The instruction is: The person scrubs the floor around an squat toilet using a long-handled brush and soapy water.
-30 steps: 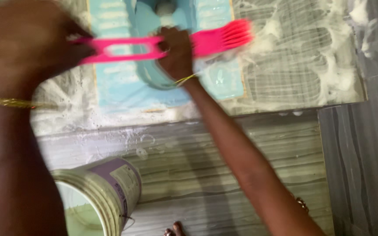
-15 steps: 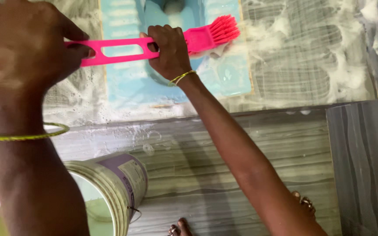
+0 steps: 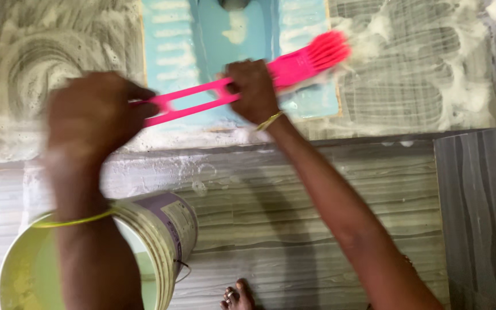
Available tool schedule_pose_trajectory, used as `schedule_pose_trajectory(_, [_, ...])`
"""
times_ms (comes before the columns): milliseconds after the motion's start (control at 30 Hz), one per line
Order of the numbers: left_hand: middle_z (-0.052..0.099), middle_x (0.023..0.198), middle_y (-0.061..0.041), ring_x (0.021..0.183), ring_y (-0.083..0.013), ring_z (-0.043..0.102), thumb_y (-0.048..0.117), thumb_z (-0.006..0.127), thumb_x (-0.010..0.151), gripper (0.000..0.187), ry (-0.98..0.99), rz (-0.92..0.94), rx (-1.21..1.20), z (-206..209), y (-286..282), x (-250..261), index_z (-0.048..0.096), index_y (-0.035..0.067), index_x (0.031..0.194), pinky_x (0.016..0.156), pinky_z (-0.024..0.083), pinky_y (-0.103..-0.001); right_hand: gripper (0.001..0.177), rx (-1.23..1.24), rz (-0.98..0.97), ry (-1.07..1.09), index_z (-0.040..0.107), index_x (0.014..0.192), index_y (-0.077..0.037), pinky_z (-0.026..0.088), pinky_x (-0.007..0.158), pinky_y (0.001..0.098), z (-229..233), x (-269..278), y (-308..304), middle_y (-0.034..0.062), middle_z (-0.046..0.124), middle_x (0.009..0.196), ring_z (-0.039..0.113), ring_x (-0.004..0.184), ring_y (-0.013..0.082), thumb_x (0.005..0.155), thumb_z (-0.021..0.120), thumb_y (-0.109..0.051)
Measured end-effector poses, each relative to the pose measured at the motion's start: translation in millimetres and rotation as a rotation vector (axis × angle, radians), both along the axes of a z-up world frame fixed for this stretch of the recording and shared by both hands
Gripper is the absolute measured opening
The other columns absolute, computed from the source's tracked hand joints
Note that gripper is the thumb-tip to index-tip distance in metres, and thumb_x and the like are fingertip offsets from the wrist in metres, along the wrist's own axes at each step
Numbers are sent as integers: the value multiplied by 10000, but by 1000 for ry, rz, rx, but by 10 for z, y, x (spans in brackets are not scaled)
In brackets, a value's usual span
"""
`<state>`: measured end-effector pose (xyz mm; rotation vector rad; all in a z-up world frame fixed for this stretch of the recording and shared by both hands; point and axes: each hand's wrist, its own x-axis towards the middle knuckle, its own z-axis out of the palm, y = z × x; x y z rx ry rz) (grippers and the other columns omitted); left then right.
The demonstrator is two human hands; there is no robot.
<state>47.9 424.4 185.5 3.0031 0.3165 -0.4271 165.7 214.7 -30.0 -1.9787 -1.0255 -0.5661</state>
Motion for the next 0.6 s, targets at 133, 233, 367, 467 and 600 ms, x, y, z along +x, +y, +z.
schedule_pose_trajectory(133, [739,864,-106,751,-313,704,414,543,1039,278,-7,-135,-104,-544,-597,137,785,288,1091,694,558,-455,228,-440,-168,51,615,760,-104,411,788,441,101,228,-774,59,606,697,567,724,272,936,756,-71])
schedule_pose_trajectory(233, [698,811,-184,715,-340,692,383,415,1107,399,119,-201,-104,-513,-504,-338,746,163,1127,657,585,-463,125,-401,-19,101,675,835,-108,416,756,427,-11,11,-728,38,658,760,599,730,237,743,727,-41])
schedule_pose_trajectory(367, [715,849,-133,689,-285,709,365,425,1081,549,635,-6,-338,-418,-494,-1090,341,272,1615,707,614,-395,81,-399,119,79,663,809,-131,435,780,419,-109,-578,-674,38,625,727,596,735,230,806,742,-149])
schedule_pose_trajectory(467, [680,1044,-303,802,-369,685,226,620,959,669,-97,-249,-736,-579,-643,-1226,376,24,1549,713,560,-508,101,-421,193,11,655,787,-126,433,765,424,-32,-266,-670,37,621,723,599,760,244,802,747,-166])
schedule_pose_trajectory(600, [728,1066,-137,756,-294,675,290,741,865,697,73,-8,-680,-407,-557,-1337,497,185,1509,687,564,-441,87,-363,167,0,649,852,-112,450,849,417,52,-218,-616,28,624,804,587,842,248,803,718,-132])
